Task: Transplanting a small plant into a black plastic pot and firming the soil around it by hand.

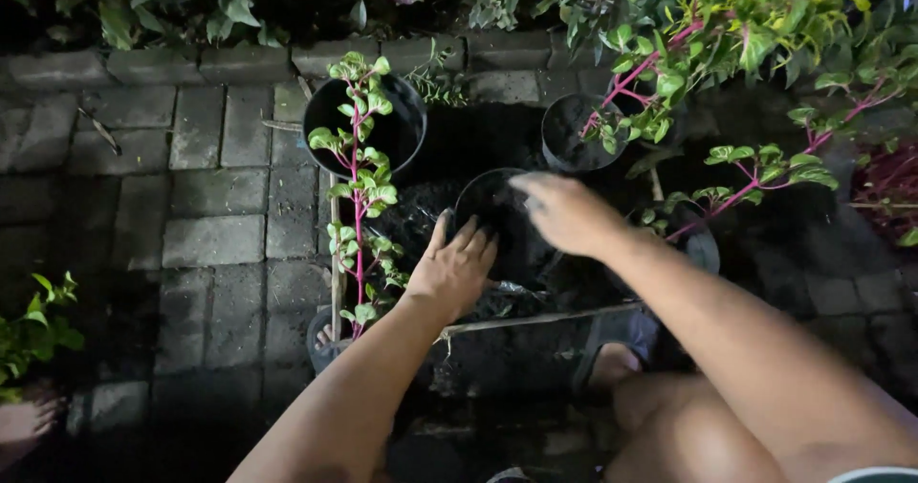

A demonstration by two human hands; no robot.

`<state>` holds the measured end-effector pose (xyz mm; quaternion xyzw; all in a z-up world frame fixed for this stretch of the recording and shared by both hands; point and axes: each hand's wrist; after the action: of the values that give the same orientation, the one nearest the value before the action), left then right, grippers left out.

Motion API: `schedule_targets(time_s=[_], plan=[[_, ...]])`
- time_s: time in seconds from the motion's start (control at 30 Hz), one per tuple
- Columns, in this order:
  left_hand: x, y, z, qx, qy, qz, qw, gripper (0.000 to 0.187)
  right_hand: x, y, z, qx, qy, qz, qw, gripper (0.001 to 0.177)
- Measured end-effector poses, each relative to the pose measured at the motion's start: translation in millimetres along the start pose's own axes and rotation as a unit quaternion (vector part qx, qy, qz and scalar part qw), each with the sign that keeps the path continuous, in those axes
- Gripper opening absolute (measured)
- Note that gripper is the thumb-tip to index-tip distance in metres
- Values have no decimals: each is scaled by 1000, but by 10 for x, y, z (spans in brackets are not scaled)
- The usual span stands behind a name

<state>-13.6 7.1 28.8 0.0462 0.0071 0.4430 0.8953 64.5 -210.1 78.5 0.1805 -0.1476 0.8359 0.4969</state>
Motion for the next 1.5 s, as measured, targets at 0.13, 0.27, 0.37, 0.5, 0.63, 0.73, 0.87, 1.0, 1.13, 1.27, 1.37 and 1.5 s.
schedule_targets(time_s=[0.13,0.27,0.37,0.5,0.63,0.73,0.87,1.0,1.13,1.27,1.37,1.5], plan=[[16,17,-5,-15,4,-8,1000,69,-248,49,186,-68,10,-55,996,32],[17,28,-47,-55,7,-16,998,70,-271,105,142,-38,47,-56,997,27],[1,43,-68,-74,0,-16,997,69,-315,99,-59,-29,120,-34,992,26],[1,44,-129,-101,9,-16,995,69,-171,44,-206,0,226,26,974,28],[7,39,-86,-81,0,-15,997,67,-104,6,-274,-15,253,55,966,23],[10,31,-84,-77,5,-9,997,65,-126,-6,-328,-28,276,74,958,16],[6,51,2,-81,8,-10,997,64,-171,9,-298,-34,268,67,961,13],[21,-18,-104,-59,14,-8,998,65,-208,22,-69,-69,136,-12,988,19],[22,-25,-76,-53,14,-7,998,65,-94,81,285,-62,57,-95,992,22],[23,10,39,-47,23,-7,999,65,-166,136,408,-43,64,-133,988,25],[30,23,99,-35,16,-7,999,64,-277,136,410,-51,51,-163,984,28],[48,13,42,-38,10,-7,999,62,-262,123,472,-148,15,-171,974,25]])
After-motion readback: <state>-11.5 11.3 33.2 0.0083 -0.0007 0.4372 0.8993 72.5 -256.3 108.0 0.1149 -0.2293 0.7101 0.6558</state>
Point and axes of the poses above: each hand's wrist, its own y-axis away from the middle knuckle, its own z-axis out of the back of the hand, x = y × z, and after that the axes turned 8 degrees about -x, right-handed
